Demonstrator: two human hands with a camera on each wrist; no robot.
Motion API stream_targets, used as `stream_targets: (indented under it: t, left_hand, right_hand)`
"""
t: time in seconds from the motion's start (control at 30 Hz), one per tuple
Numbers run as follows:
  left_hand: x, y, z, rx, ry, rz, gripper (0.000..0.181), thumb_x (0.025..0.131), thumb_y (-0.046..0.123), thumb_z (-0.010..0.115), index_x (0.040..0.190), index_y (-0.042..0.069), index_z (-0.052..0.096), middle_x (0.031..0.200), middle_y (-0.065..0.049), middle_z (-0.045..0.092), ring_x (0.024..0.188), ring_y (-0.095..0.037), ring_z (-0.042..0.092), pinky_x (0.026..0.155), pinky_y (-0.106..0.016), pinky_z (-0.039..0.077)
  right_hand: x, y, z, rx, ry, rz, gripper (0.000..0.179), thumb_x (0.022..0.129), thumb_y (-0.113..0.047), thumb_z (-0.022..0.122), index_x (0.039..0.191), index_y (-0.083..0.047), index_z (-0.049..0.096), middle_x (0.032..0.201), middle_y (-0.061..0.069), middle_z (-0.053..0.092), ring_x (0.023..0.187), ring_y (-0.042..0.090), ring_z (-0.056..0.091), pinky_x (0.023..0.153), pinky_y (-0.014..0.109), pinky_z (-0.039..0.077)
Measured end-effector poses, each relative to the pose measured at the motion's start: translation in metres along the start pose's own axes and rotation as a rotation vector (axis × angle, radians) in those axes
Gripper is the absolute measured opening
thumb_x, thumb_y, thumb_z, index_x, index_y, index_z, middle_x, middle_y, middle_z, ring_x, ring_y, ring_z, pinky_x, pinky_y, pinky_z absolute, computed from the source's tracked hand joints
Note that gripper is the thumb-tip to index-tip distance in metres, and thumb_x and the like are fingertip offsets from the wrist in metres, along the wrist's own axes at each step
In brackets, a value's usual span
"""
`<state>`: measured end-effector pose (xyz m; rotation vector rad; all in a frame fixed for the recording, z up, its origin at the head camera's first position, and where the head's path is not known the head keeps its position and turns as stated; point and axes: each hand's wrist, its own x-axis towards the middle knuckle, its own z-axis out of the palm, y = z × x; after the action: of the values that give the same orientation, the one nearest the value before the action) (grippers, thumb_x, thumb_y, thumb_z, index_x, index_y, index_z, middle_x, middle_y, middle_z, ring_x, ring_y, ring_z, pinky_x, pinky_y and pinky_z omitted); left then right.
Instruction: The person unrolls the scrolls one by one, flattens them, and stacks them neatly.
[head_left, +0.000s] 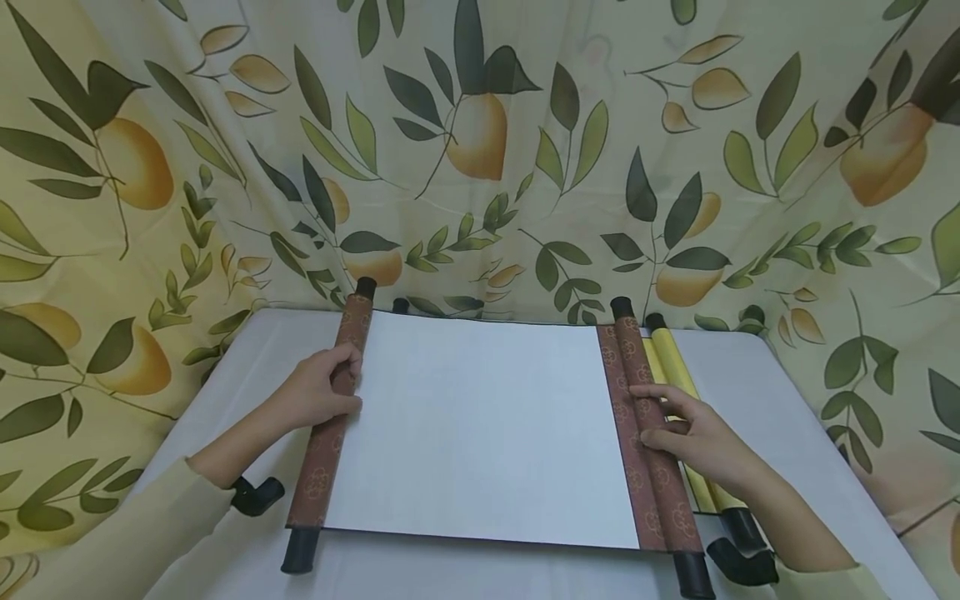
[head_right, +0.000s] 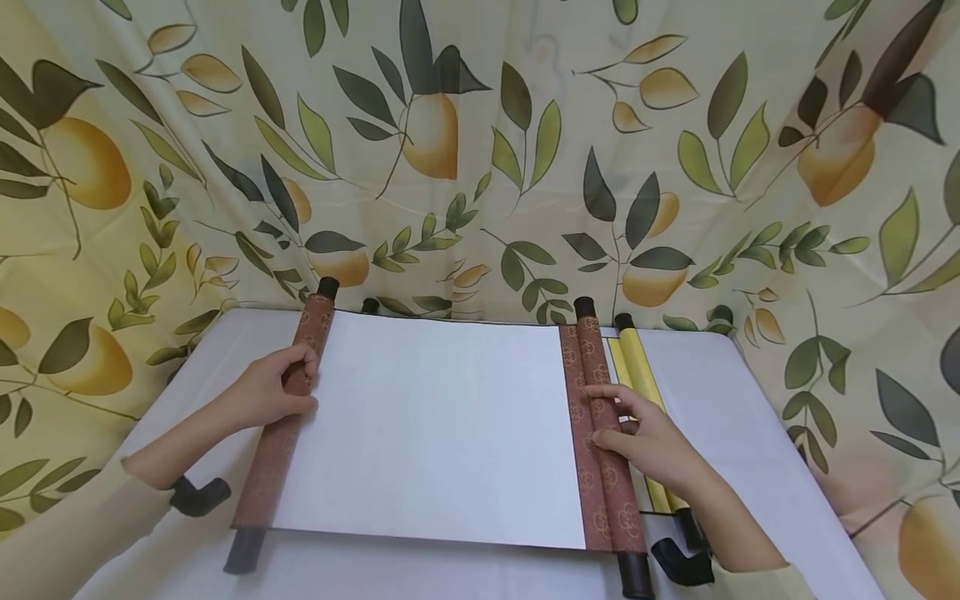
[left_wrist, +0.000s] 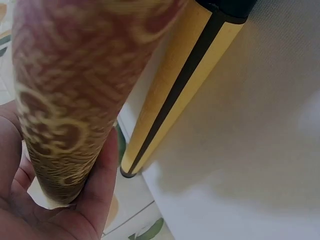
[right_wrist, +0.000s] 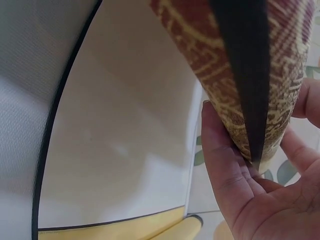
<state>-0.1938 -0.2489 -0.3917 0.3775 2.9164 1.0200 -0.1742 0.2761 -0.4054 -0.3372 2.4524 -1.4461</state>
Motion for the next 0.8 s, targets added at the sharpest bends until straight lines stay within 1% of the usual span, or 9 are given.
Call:
stream_targets:
  t: [0.1, 0.37, 0.53, 0.63, 0.8]
  left_hand:
    - [0.0003, -0.0016, -0.0002, -0.003, 0.003, 0.009, 0.033, 0.071, 0.001, 0.074, 0.095, 0.012, 0.054, 0.087, -0.005, 0.055, 0.075, -0.022, 0.045, 0.06, -0.033, 0.038]
    - [0.0006, -0.0013, -0.0022, -0.012, 0.012, 0.019, 0.027, 0.074, 0.002, 0.072, 0.095, 0.01, 0.055, 0.081, -0.005, 0.051, 0.072, -0.021, 0.044, 0.058, -0.033, 0.037]
    - [-0.0016, -0.0039, -0.0047, -0.006, 0.016, 0.022, 0.024, 0.077, 0.003, 0.069, 0.095, 0.012, 0.056, 0.082, -0.005, 0.053, 0.072, -0.02, 0.044, 0.058, -0.033, 0.037]
    - [-0.0032, -0.0066, -0.0068, -0.007, 0.02, 0.021, 0.02, 0.079, 0.003, 0.066, 0.095, 0.012, 0.057, 0.079, -0.004, 0.053, 0.071, -0.02, 0.044, 0.058, -0.032, 0.037]
    - [-0.0057, -0.0081, -0.0091, -0.025, 0.017, -0.001, 0.013, 0.083, 0.004, 0.064, 0.092, 0.012, 0.06, 0.077, -0.004, 0.051, 0.072, -0.02, 0.044, 0.058, -0.032, 0.038]
  right_hand:
    - [0.0003, 0.0009, -0.0009, -0.008, 0.002, 0.006, 0.059, 0.095, -0.013, 0.066, 0.149, -0.013, 0.04, 0.133, 0.032, 0.048, 0.099, 0.03, 0.066, 0.069, 0.036, 0.06]
    - [0.0002, 0.0025, -0.003, -0.029, 0.01, 0.006, 0.059, 0.095, -0.013, 0.066, 0.148, -0.012, 0.041, 0.131, 0.031, 0.049, 0.097, 0.03, 0.067, 0.068, 0.036, 0.059]
    - [-0.0005, 0.0033, -0.0029, -0.034, 0.017, 0.019, 0.059, 0.095, -0.012, 0.065, 0.149, -0.011, 0.04, 0.129, 0.032, 0.05, 0.096, 0.029, 0.067, 0.068, 0.036, 0.06]
    - [-0.0007, 0.0038, -0.003, -0.025, 0.015, 0.022, 0.059, 0.095, -0.012, 0.065, 0.149, -0.011, 0.039, 0.129, 0.032, 0.051, 0.096, 0.029, 0.068, 0.067, 0.036, 0.06]
    - [0.0, 0.004, -0.0042, -0.018, 0.009, 0.023, 0.06, 0.095, -0.011, 0.065, 0.149, -0.011, 0.039, 0.128, 0.032, 0.05, 0.093, 0.027, 0.068, 0.066, 0.037, 0.06]
